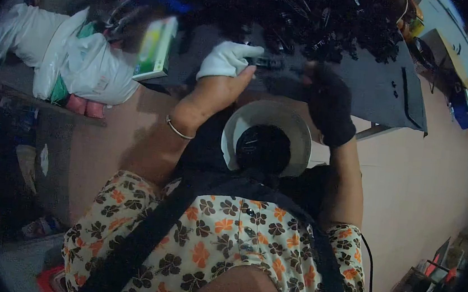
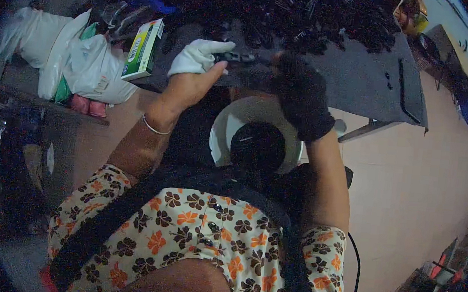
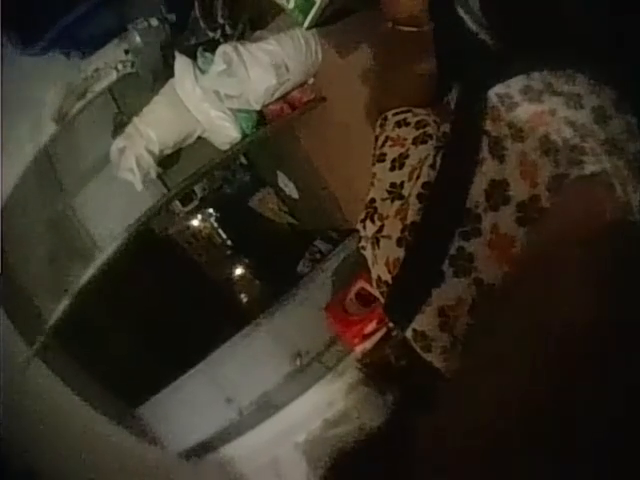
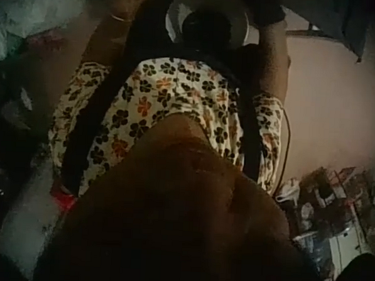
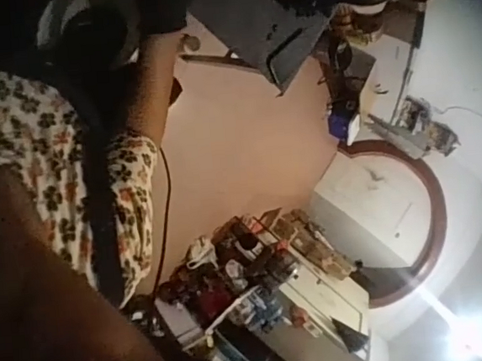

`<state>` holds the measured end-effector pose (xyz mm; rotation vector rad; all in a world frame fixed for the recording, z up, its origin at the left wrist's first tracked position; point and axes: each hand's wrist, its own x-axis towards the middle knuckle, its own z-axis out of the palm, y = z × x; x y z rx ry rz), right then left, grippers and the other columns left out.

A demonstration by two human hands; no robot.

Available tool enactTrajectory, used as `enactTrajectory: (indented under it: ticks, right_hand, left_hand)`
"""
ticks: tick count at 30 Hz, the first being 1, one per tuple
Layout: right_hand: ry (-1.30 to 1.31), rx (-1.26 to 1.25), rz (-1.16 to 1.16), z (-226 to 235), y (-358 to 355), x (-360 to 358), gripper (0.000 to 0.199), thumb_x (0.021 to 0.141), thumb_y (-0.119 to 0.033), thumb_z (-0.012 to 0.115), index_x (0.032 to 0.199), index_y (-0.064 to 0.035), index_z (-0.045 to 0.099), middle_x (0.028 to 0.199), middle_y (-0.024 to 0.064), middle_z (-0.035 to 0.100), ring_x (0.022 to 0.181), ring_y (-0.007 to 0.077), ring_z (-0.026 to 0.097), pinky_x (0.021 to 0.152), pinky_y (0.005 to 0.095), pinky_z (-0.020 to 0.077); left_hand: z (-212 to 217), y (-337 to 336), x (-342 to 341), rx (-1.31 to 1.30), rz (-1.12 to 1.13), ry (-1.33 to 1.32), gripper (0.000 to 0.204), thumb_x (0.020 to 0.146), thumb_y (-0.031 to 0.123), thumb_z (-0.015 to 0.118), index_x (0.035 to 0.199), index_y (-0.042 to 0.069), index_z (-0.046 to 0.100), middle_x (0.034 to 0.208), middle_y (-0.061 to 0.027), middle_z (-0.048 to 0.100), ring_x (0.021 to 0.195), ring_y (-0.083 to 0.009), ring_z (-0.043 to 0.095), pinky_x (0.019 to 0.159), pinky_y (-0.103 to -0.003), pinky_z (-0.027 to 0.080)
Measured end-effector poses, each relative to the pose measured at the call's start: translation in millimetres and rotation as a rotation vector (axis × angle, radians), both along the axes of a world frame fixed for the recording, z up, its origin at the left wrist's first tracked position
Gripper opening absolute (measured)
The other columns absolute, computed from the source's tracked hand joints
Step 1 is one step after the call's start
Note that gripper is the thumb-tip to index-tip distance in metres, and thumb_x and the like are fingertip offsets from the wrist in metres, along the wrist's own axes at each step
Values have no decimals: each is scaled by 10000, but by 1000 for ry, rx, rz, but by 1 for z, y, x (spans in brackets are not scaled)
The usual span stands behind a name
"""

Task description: The person is sorting or assembling small black mechanical components and placing them into a white bowl.

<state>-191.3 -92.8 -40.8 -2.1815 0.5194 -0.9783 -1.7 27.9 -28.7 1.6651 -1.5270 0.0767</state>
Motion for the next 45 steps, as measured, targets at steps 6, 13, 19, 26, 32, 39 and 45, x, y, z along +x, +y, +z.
enactTrajectory:
  ticks: [6, 13, 19, 26, 32, 39, 45]
  right_hand:
    - [-62, -577, 21, 13, 23, 4, 239, 687, -23, 656, 915, -64, 595, 895, 107, 612, 782, 266, 611, 656, 321, 484]
    - [-86, -552, 7, 8, 22, 3, 186, 664, -11, 643, 824, -75, 574, 900, 106, 608, 784, 286, 605, 626, 351, 490]
    - [-85, -552, -14, 8, 21, 4, 126, 714, -44, 625, 827, -60, 570, 885, 105, 609, 753, 265, 609, 638, 343, 487]
    - [-156, 436, -25, 7, 34, 15, 89, 816, -115, 583, 817, -34, 546, 722, 47, 575, 667, 131, 559, 601, 260, 443]
    - [-216, 807, 138, 4, 40, 18, 148, 855, -185, 517, 831, -39, 525, 698, 28, 549, 609, 108, 516, 580, 246, 426]
    - [-238, 695, 205, -2, 42, 14, 143, 864, -175, 498, 822, -41, 520, 690, 17, 525, 620, 96, 513, 562, 234, 422]
    - [-156, 685, 157, 1, 43, 19, 132, 832, -138, 573, 838, -17, 522, 716, 17, 510, 648, 100, 516, 602, 230, 434]
  left_hand:
    - [18, 9, -26, 100, -180, 312, 263, 766, -14, 575, 1030, -4, 575, 973, -106, 592, 893, -172, 563, 804, -285, 448]
    - [19, 10, -28, 125, -249, 509, 251, 796, 59, 584, 1040, 24, 534, 910, -65, 581, 758, -124, 566, 670, -266, 480]
    - [16, 10, -28, 96, -355, 859, 246, 797, 37, 605, 1030, 19, 530, 871, -55, 592, 727, -108, 580, 618, -243, 492]
    - [16, 8, -42, -27, -180, 519, 210, 810, 16, 570, 1019, 25, 561, 920, -113, 614, 782, -172, 620, 650, -284, 516]
    - [28, 15, -60, -27, -157, -73, 320, 747, -10, 570, 1062, 42, 594, 1072, -218, 575, 1002, -338, 561, 874, -338, 424]
    - [24, 15, -53, -65, -274, 7, 327, 714, 7, 619, 1041, 12, 600, 1063, -208, 583, 969, -325, 579, 864, -341, 429]
    - [7, 14, -43, -6, -216, 363, 261, 775, 11, 604, 1035, -14, 598, 1003, -134, 624, 903, -186, 591, 823, -288, 452]
